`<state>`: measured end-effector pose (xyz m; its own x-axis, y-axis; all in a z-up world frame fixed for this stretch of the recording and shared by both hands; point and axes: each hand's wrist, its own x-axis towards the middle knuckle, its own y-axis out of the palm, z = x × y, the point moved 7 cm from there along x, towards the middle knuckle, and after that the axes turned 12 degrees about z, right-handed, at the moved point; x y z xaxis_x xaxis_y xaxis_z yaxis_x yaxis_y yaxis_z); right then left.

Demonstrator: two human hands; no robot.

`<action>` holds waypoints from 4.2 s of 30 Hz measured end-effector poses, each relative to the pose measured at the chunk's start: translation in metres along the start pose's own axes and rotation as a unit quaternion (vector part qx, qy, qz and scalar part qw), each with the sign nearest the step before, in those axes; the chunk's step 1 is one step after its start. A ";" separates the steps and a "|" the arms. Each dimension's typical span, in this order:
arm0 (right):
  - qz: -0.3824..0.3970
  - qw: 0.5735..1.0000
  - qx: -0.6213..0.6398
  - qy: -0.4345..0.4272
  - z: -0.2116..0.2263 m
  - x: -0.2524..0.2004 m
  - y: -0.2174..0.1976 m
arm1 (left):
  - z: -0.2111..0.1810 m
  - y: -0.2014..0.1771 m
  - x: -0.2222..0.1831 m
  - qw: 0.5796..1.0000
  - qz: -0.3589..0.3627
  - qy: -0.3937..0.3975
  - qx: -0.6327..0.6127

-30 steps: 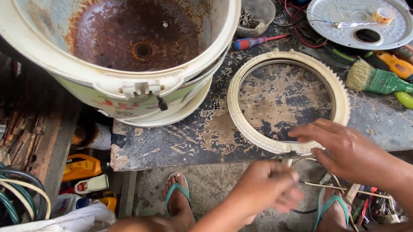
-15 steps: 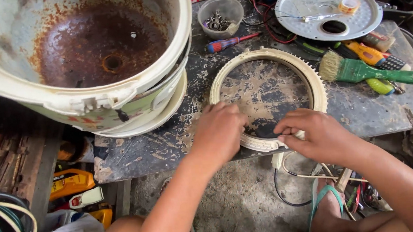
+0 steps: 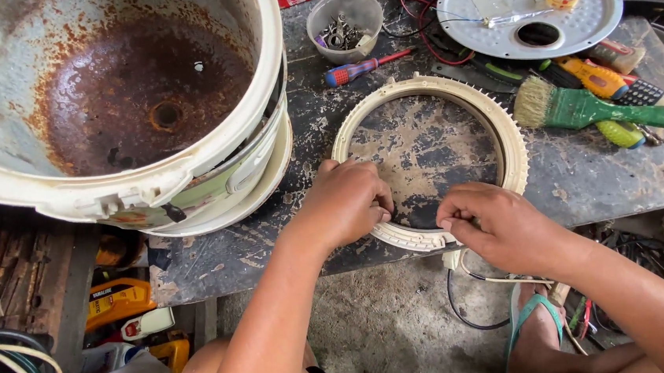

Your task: Repairing a circular rim component by fitting a metal strip into a plastic frame on a workbench.

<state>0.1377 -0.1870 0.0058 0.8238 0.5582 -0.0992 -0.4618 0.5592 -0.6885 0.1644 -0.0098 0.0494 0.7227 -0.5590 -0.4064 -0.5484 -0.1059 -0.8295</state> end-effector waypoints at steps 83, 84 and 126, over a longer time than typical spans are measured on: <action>0.177 0.977 -0.117 -0.010 0.007 0.017 0.007 | -0.015 0.062 -0.027 0.968 -0.146 0.140 0.149; 0.191 0.973 -0.128 0.007 0.005 0.018 0.008 | -0.015 0.062 -0.025 0.972 -0.132 0.131 0.142; 0.180 0.950 -0.253 -0.041 -0.009 0.005 -0.005 | -0.014 0.065 -0.027 0.969 -0.143 0.124 0.160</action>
<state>0.1468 -0.1925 0.0026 0.6042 0.7149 -0.3520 -0.4746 -0.0320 -0.8796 0.1038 -0.0132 0.0120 0.6812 -0.7287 -0.0705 -0.1525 -0.0471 -0.9872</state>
